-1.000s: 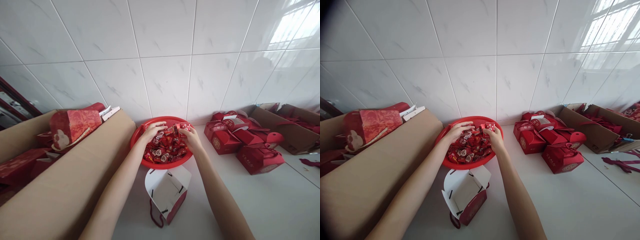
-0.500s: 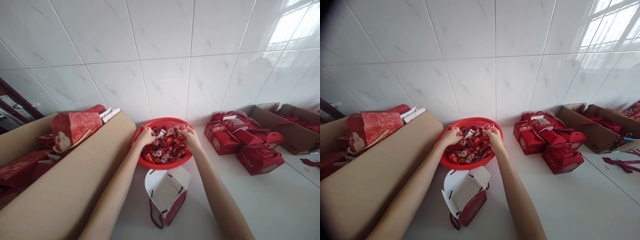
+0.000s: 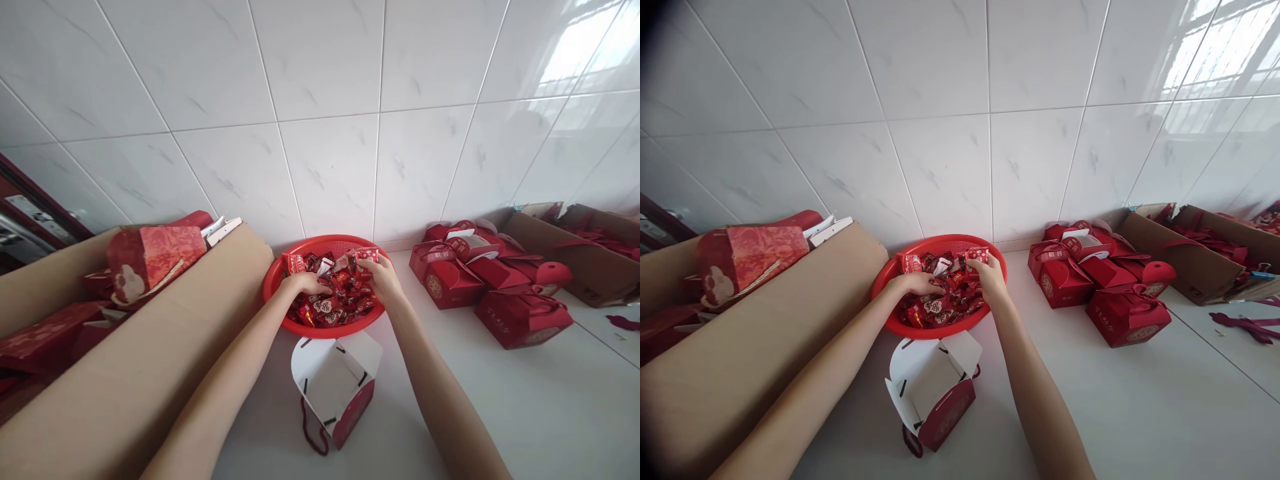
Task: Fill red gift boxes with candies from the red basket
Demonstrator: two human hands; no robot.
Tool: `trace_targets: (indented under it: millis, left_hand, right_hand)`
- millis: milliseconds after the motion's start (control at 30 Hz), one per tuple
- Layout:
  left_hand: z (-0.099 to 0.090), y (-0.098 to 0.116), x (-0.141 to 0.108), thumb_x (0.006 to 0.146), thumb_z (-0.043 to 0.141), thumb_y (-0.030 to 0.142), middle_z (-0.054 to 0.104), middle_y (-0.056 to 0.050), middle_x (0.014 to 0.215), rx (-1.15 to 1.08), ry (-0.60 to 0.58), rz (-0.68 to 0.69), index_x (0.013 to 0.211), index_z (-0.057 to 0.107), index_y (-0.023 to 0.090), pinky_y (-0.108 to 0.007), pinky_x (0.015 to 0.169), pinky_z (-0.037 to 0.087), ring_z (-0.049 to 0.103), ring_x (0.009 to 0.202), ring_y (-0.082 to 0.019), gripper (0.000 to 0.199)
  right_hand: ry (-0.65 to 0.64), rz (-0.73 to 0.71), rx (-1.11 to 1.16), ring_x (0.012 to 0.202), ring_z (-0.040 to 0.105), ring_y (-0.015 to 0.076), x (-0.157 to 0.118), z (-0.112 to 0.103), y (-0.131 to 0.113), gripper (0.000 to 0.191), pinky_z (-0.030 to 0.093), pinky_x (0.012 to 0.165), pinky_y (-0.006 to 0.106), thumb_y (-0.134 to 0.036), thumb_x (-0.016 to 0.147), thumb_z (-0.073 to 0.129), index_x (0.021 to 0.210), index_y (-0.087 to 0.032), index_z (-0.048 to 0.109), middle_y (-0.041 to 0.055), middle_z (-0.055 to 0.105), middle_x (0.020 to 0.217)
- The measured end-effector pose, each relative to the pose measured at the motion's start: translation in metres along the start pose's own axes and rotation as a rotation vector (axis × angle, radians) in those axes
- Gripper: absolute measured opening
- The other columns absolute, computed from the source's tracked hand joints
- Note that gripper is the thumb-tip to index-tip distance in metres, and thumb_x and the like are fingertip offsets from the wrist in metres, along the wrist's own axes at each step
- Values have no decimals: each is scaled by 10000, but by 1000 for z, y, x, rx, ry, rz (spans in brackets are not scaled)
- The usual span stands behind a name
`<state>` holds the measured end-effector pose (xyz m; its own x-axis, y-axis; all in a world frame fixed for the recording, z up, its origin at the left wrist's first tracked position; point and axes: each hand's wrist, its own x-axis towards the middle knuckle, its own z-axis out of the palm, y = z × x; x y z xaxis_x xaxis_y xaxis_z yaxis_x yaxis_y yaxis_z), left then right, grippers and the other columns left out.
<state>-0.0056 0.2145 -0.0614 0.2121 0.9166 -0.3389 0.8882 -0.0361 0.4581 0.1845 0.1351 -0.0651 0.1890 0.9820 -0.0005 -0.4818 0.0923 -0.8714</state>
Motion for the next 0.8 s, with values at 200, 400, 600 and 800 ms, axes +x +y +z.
trace_targets:
  millis: [200, 400, 600, 800]
  left_hand:
    - [3, 15, -4, 608, 802, 372, 755, -55, 853, -194, -124, 92, 724, 754, 217, -298, 771, 487, 662, 960, -296, 199]
    - [2, 19, -16, 704, 786, 353, 654, -56, 1307, -509, -228, 221, 1127, 738, 260, -266, 779, 491, 578, 1182, -267, 436]
    - [-12, 20, -22, 758, 745, 306, 692, -115, 1235, -856, -330, 361, 1359, 577, 237, -317, 837, 522, 670, 1053, -236, 628]
    - [-46, 2, -23, 626, 778, 302, 749, -112, 1046, -277, -122, 14, 1042, 731, 187, -288, 700, 536, 707, 954, -290, 434]
  right_hand:
    - [21, 6, 2, 580, 607, 153, 1, -1, 1, 233, 512, 537, 269, -260, 526, 778, 693, -192, 631, -20, 659, 633]
    - [15, -7, 12, 570, 609, 155, 3, -2, 2, 221, 498, 527, 265, -254, 534, 785, 694, -195, 645, -17, 664, 629]
    - [46, -7, 45, 536, 584, 139, 3, -2, 2, 238, 483, 508, 263, -243, 522, 789, 694, -195, 630, -33, 631, 597]
    - [43, -9, 54, 532, 585, 146, 4, -3, 2, 247, 490, 494, 272, -247, 530, 785, 689, -200, 602, -29, 636, 604]
